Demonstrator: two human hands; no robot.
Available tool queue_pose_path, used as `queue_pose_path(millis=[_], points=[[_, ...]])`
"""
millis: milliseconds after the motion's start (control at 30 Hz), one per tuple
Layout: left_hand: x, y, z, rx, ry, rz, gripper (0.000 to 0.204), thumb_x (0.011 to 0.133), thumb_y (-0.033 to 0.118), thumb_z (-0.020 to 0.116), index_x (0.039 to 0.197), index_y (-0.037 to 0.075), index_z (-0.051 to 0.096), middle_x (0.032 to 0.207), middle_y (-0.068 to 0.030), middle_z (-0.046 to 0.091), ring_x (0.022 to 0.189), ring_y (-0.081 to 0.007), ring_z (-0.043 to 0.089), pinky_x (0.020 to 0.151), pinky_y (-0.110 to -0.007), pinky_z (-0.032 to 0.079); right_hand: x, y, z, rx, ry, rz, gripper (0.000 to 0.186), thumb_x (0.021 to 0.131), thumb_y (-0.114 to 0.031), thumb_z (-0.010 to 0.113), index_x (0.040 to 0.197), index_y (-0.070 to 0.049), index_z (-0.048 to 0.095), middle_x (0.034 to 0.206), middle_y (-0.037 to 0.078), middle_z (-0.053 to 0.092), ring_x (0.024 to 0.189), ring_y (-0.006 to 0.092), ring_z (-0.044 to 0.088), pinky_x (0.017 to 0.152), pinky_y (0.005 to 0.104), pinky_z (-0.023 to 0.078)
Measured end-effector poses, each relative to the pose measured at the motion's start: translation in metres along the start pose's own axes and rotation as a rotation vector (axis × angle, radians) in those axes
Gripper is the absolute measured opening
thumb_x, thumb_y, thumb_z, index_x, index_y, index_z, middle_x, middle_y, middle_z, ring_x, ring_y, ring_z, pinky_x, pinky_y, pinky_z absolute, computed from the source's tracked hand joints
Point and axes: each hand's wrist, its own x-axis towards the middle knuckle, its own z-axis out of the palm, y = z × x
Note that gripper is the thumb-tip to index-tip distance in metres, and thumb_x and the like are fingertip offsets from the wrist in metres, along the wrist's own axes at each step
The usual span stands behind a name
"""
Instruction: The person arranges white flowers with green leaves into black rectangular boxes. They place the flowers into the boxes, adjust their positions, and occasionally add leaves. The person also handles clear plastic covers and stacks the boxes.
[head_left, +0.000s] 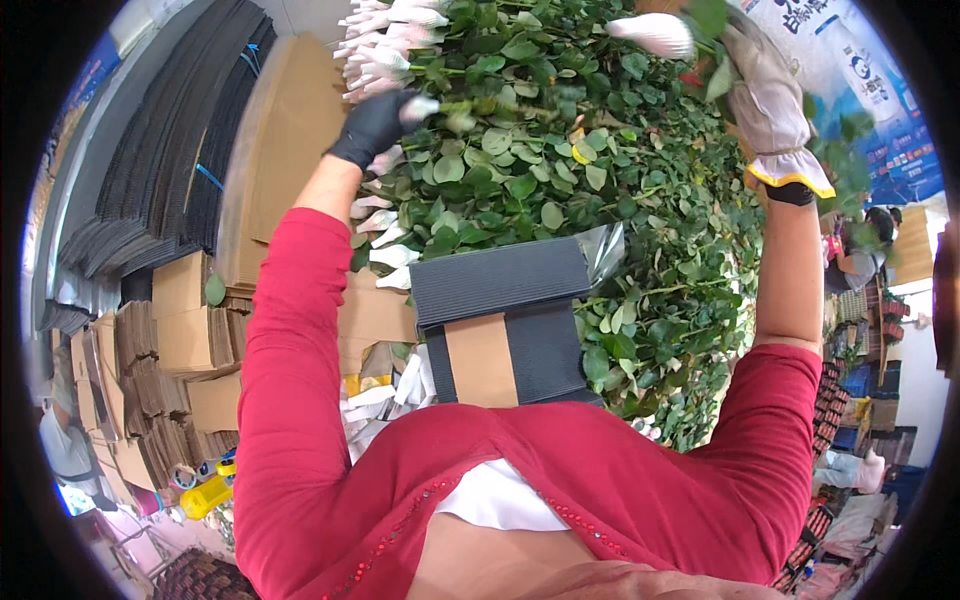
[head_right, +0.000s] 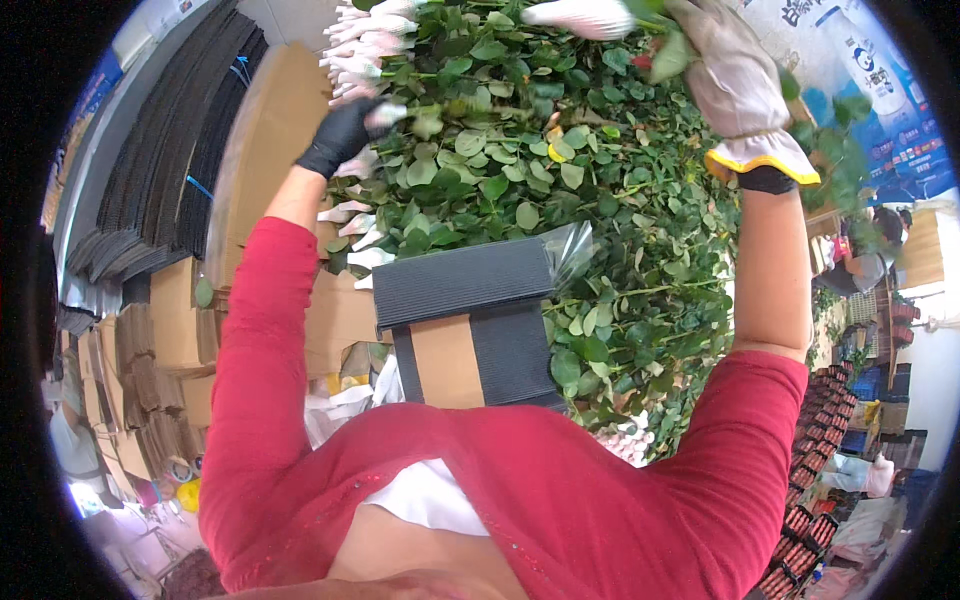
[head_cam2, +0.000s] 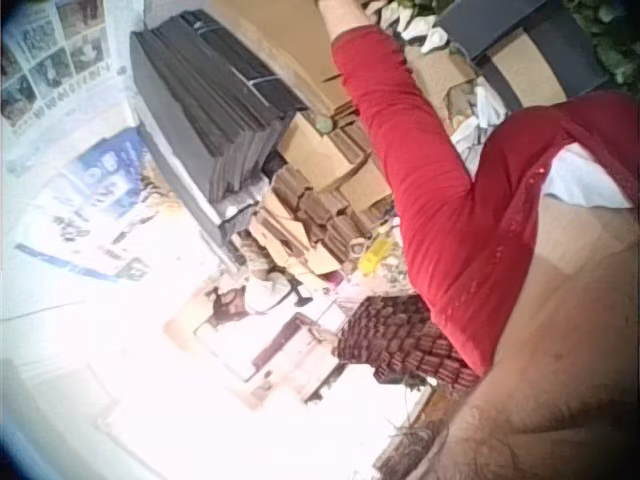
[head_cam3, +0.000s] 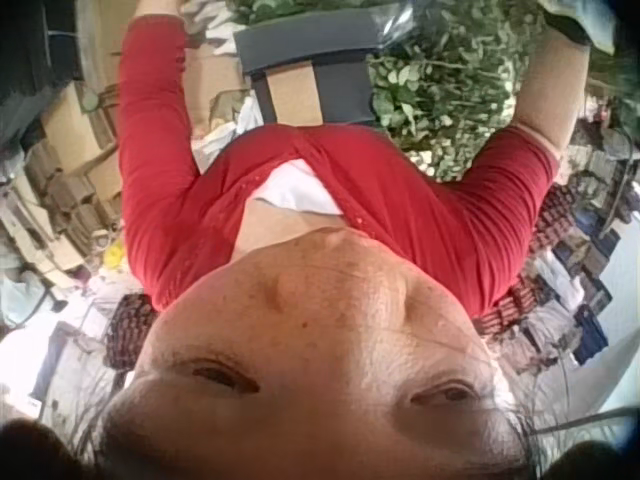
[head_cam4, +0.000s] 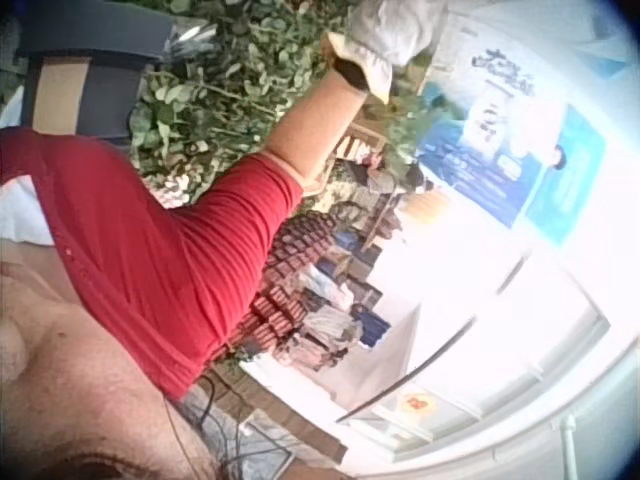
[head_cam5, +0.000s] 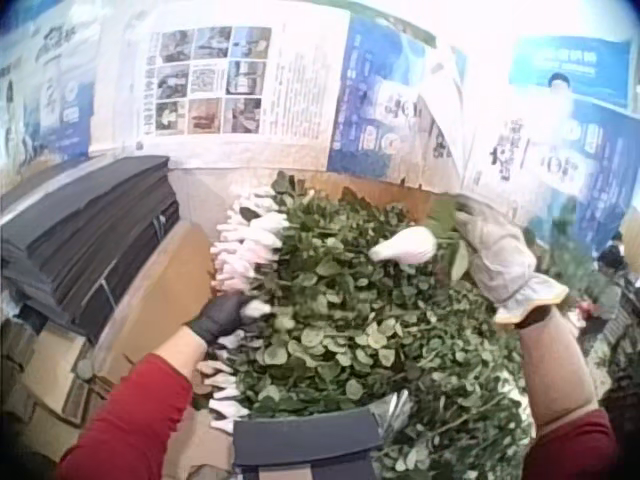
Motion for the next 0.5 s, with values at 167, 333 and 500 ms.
queue_pose_path(millis=[167,333,500], points=[[-0.010,0.075,-0.109,0.188,0.278,0.289,0.040,0.085,0.044,0.076,0.122,0.026,0.072,0.098,-0.0083,0.076,0.087,-0.0309,0.073,0.075,-0.043,0.057,0.039,-0.086,0.123,1.168,-0.333,0.258,0.029,0.105,-0.014,0.049,0.129,-0.006,0.062,0.120,0.015,0.070,0.113,0.0263,0.067,0.090,0.0375,0.054],[-0.001,0.082,-0.075,-0.347,0.231,0.316,0.045,0.086,0.036,0.080,0.128,0.021,0.070,0.110,-0.0129,0.075,0.096,-0.0315,0.074,0.086,-0.040,0.058,0.026,-0.062,0.213,1.016,-0.306,0.095,0.031,0.107,-0.016,0.046,0.129,-0.005,0.065,0.119,0.013,0.071,0.110,0.0223,0.066,0.092,0.0350,0.053],[-0.093,-0.061,0.057,0.084,0.130,-0.136,0.051,0.088,0.033,0.079,0.132,0.011,0.066,0.119,-0.0175,0.070,0.108,-0.0383,0.067,0.097,-0.043,0.053,0.065,-0.072,0.149,1.719,-0.231,0.436,0.031,0.108,-0.021,0.049,0.125,0.001,0.065,0.112,0.007,0.071,0.098,0.0160,0.066,0.089,0.0301,0.055]])
